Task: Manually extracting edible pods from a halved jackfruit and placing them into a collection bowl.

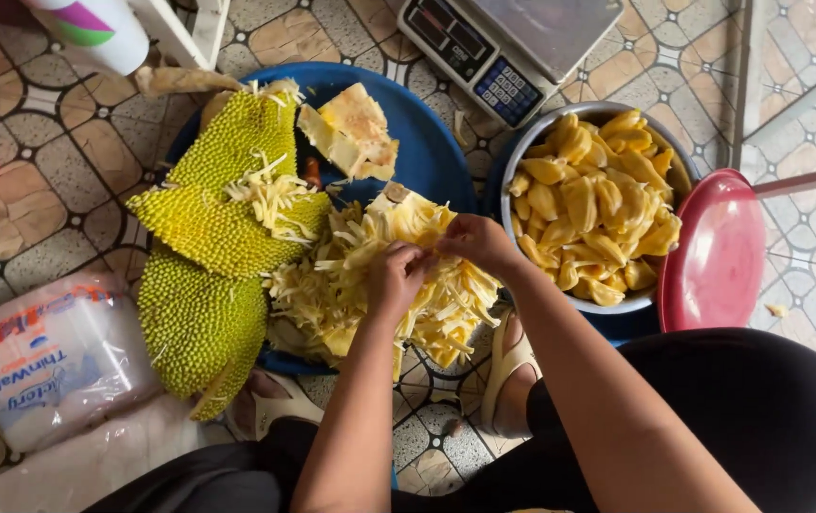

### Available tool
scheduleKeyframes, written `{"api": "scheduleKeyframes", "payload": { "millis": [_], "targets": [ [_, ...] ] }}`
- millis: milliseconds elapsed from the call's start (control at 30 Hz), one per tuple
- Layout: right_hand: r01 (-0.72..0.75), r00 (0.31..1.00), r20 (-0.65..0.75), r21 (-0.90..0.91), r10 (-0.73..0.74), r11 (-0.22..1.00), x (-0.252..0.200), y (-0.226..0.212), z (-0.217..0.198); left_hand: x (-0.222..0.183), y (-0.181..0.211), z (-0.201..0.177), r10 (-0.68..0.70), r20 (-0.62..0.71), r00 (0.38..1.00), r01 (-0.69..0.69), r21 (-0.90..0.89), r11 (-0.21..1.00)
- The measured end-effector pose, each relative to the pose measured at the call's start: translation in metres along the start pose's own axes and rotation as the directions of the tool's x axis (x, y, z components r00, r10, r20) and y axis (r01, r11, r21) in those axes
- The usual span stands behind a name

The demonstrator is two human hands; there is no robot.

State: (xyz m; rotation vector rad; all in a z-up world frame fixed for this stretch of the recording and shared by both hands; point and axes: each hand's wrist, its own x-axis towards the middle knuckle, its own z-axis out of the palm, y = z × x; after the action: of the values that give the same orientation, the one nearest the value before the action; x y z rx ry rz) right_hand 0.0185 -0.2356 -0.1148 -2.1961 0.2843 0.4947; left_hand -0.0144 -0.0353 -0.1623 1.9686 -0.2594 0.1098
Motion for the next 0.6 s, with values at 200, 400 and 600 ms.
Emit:
{"api": "scheduleKeyframes", "payload": {
  "millis": [200, 400, 600],
  "targets": [
    [0.020, 0.995, 0.101, -0.091, -0.011, 0.996, 0.019, 0.002, -0.005, -0.002, 0.016, -0.010, -0.011, 0.003, 1.000, 0.011, -0.081, 0.997],
    [0.020, 0.966, 0.259, -0.171, 0.025, 0.985, 0.018, -0.021, -0.021, -0.006, 0.034, -0.004, -0.219, 0.157, 0.963, 0.201, 0.123, 0.972],
    [0.183, 0.906, 0.407, -0.624, 0.116, 0.759, 0.056, -0.030, -0.016, -0.003, 0.051, -0.005, -0.229, 0.211, 0.950, 0.170, 0.265, 0.949]
  ]
}}
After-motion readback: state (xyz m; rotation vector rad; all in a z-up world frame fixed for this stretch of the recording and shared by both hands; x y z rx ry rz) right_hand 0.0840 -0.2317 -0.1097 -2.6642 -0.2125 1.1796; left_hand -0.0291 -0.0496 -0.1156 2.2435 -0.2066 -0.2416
